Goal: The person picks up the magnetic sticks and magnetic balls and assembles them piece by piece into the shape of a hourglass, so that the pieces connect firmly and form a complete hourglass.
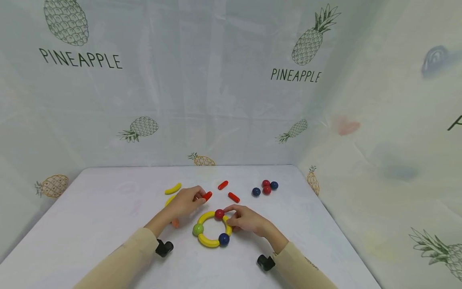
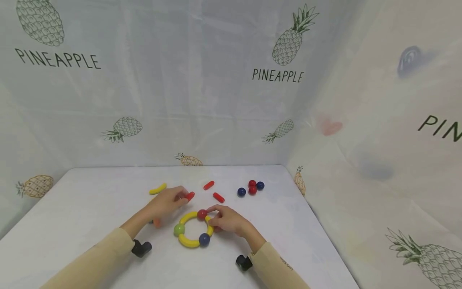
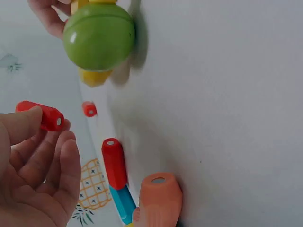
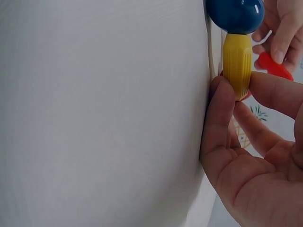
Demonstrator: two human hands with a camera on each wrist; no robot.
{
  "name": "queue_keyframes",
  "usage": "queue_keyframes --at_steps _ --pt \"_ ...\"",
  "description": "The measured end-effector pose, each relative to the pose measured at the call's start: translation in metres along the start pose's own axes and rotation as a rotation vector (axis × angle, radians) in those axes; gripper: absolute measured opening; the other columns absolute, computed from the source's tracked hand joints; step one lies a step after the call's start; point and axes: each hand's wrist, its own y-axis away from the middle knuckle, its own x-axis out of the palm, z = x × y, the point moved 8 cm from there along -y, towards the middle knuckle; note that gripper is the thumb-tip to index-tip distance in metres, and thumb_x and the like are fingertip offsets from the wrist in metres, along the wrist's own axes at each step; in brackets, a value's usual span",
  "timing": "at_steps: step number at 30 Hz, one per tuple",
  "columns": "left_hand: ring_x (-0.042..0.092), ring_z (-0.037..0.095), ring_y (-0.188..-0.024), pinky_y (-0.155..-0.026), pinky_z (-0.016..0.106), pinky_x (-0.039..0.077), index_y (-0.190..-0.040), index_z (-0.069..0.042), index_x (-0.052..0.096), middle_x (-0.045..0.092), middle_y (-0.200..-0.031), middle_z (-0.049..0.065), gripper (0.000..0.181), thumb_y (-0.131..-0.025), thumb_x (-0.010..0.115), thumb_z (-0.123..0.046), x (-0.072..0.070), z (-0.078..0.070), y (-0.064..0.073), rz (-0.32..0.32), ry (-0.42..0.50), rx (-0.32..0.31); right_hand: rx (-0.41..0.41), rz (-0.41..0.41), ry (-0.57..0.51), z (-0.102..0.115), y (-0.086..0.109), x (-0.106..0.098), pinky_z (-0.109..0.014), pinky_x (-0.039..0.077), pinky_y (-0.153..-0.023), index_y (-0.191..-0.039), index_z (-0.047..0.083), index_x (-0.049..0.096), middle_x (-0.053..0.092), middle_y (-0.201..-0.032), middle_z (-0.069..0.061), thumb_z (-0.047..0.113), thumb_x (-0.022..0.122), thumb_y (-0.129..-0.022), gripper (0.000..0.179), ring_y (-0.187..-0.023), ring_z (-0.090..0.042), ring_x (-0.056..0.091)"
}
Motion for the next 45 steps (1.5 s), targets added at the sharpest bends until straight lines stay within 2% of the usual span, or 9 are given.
queue_keyframes --at_steps 5,9,13,20,24,28,45 --pt "0.063 0.014 -0.092 -0.087 0.035 0.06 -0.128 -0.024 0.069 0.072 -0.103 -0.006 0.024 -0.104 0.071 -0.021 -0.003 -0.008 0.014 -0.007 0.032 0.036 -0.002 -0.003 0.011 0.001 0.001 -0.001 -0.031 0.057 -0.085 -0.141 0.017 0.064 0.067 -0.098 -0.006 0.023 0.071 -0.101 0.041 -0.089 -0.02 0.064" --pt "0.066 0.012 -0.096 -0.093 0.039 0.06 -0.126 -0.023 0.069 0.073 -0.104 -0.008 0.023 -0.103 0.072 -0.021 -0.002 -0.01 0.019 -0.023 0.073 0.048 -0.002 -0.006 0.013 0.001 0.002 -0.001 -0.03 0.057 -0.084 -0.141 0.016 0.064 0.066 -0.098 -0.006 0.023 0.072 -0.101 0.041 -0.09 -0.02 0.064" --pt "0.068 0.011 -0.101 -0.097 0.039 0.059 -0.121 -0.022 0.068 0.074 -0.105 -0.01 0.018 -0.103 0.072 -0.023 0.003 -0.011 0.019 -0.013 0.092 0.066 -0.005 -0.008 0.006 0.0 0.002 -0.001 -0.031 0.057 -0.085 -0.141 0.017 0.065 0.066 -0.097 -0.006 0.022 0.072 -0.101 0.041 -0.089 -0.021 0.064" --pt "0.066 0.013 -0.101 -0.092 0.035 0.06 -0.119 -0.021 0.068 0.072 -0.107 -0.008 0.016 -0.104 0.072 -0.023 0.014 -0.019 0.018 0.036 0.148 0.103 0.003 -0.003 -0.034 -0.005 -0.001 0.001 -0.033 0.058 -0.086 -0.14 0.016 0.066 0.067 -0.098 -0.007 0.023 0.073 -0.1 0.041 -0.088 -0.021 0.065" --pt "0.066 0.013 -0.099 -0.09 0.032 0.059 -0.119 -0.02 0.067 0.071 -0.105 -0.008 0.015 -0.105 0.07 -0.022 0.021 -0.024 0.015 0.06 0.14 0.132 0.009 -0.003 -0.068 -0.006 -0.001 0.0 -0.033 0.059 -0.087 -0.14 0.015 0.066 0.067 -0.098 -0.008 0.023 0.074 -0.1 0.042 -0.088 -0.021 0.067" --pt "0.065 0.014 -0.099 -0.091 0.035 0.06 -0.123 -0.02 0.065 0.07 -0.105 -0.007 0.018 -0.105 0.069 -0.02 0.026 -0.029 0.013 0.072 0.14 0.143 -0.002 -0.01 -0.07 -0.004 -0.001 -0.001 -0.032 0.058 -0.086 -0.14 0.015 0.066 0.068 -0.096 -0.007 0.021 0.073 -0.1 0.042 -0.086 -0.021 0.067" --pt "0.064 0.012 -0.092 -0.085 0.029 0.058 -0.118 -0.021 0.064 0.07 -0.1 -0.009 0.017 -0.103 0.071 -0.016 0.032 -0.038 0.011 0.075 0.134 0.167 0.012 -0.016 -0.076 -0.008 -0.001 -0.002 -0.029 0.057 -0.079 -0.138 0.016 0.068 0.067 -0.094 -0.006 0.021 0.074 -0.098 0.041 -0.083 -0.02 0.065"
